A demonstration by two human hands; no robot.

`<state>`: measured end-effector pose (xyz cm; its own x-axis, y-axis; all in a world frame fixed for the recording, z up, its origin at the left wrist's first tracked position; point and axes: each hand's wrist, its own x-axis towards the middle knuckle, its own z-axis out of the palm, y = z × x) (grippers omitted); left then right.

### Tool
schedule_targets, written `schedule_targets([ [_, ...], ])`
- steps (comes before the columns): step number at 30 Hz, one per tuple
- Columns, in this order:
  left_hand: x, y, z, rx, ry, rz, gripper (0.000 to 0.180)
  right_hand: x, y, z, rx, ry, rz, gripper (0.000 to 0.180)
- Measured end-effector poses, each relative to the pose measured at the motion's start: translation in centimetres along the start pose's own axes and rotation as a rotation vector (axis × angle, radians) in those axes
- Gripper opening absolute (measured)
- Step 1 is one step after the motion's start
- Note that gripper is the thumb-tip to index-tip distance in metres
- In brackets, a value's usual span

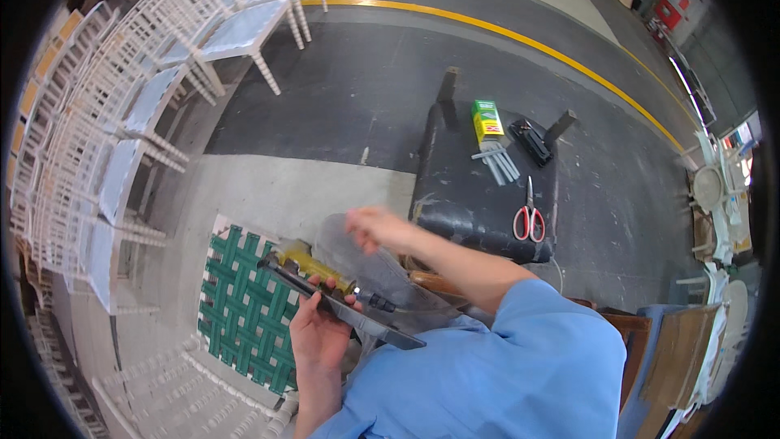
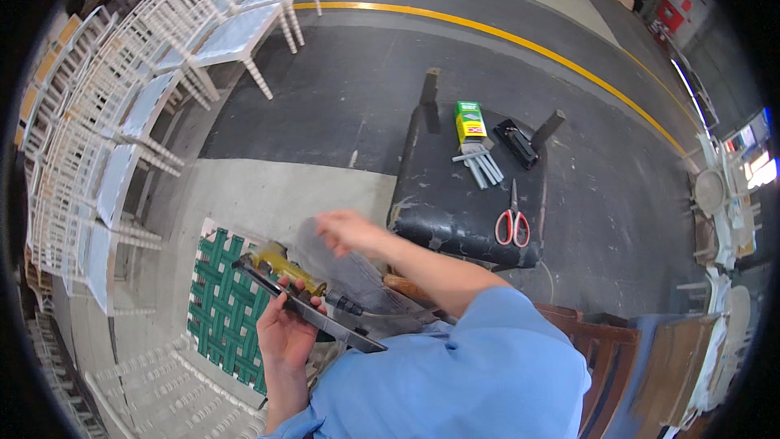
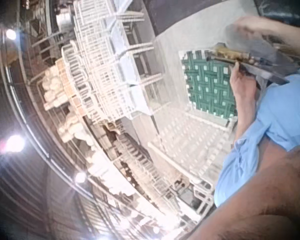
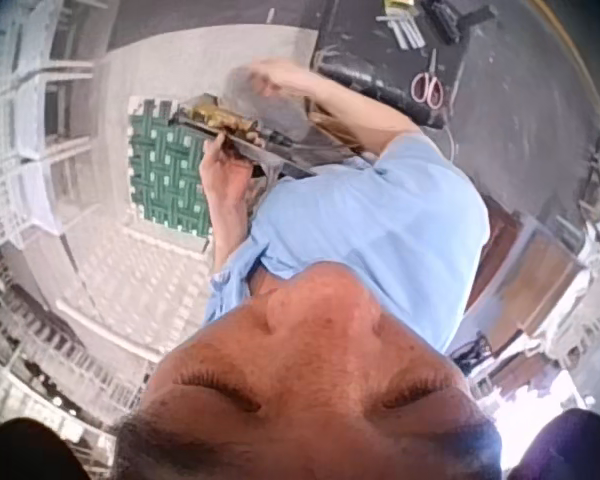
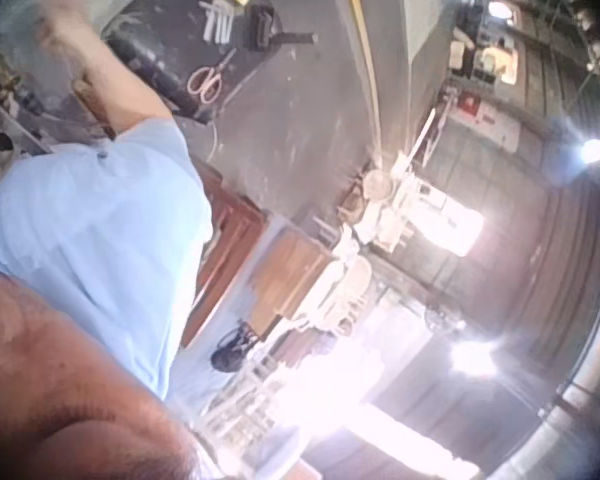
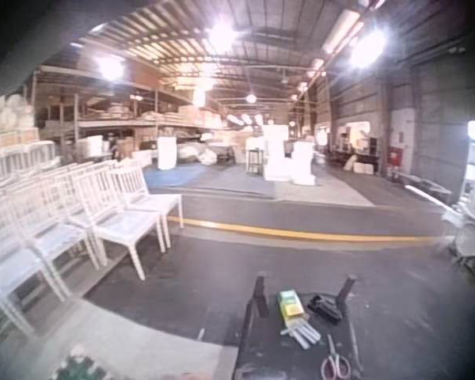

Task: The person weaves green straps into the seat of a white wooden chair, using a staple gun to secure the straps and scissors to trim excess material. The person continues weaving and stapling until the seat is fully covered.

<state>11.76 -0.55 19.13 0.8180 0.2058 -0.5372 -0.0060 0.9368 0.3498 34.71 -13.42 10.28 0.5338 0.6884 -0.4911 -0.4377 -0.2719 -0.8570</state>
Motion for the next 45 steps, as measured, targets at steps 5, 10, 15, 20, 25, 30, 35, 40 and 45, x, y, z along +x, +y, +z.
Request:
schedule_targets([
  [5, 0.4, 0.2, -2.5, -0.032, 0.021, 0.041, 0.039, -7.7, 2.5, -15.8, -0.589, 0.947, 0.056, 0.021],
  [10, 0.5, 0.6, -4.0, -0.043, 0.077, 0.090, 0.039, -8.5, 2.9, -23.7, -1.017, 1.126, 0.055, 0.027],
  [15, 0.0, 0.9, -4.8, -0.117, 0.032, 0.111, 0.045, -6.3, 1.0, -25.3, -1.246, 1.013, 0.117, 0.034],
  [20, -0.3, 0.7, -5.8, -0.121, 0.133, 0.168, 0.052, -6.1, -1.0, -23.4, -1.482, 0.992, -0.175, 0.024],
  [25, 0.4, 1.1, -5.8, -0.133, 0.192, 0.208, 0.052, -2.7, -3.9, -12.8, -0.966, 0.612, -0.460, 0.024],
  [30, 0.1, 1.0, -4.6, -0.080, 0.225, 0.229, 0.056, -0.8, -8.0, 5.0, -0.762, -0.079, -0.654, 0.027],
  [35, -1.1, 0.5, -4.3, -0.013, 0.167, 0.265, 0.052, -1.0, -11.3, 16.9, -1.031, -0.449, -0.696, 0.022],
  [40, -1.6, 0.0, -4.5, -0.021, 0.092, 0.354, 0.056, -1.7, -11.1, 20.4, -1.331, -0.564, -0.745, 0.023],
  [45, -1.9, -0.5, -3.7, -0.039, 0.105, 0.341, 0.057, -1.7, -10.1, 21.4, -1.390, -0.535, -0.779, 0.018],
])
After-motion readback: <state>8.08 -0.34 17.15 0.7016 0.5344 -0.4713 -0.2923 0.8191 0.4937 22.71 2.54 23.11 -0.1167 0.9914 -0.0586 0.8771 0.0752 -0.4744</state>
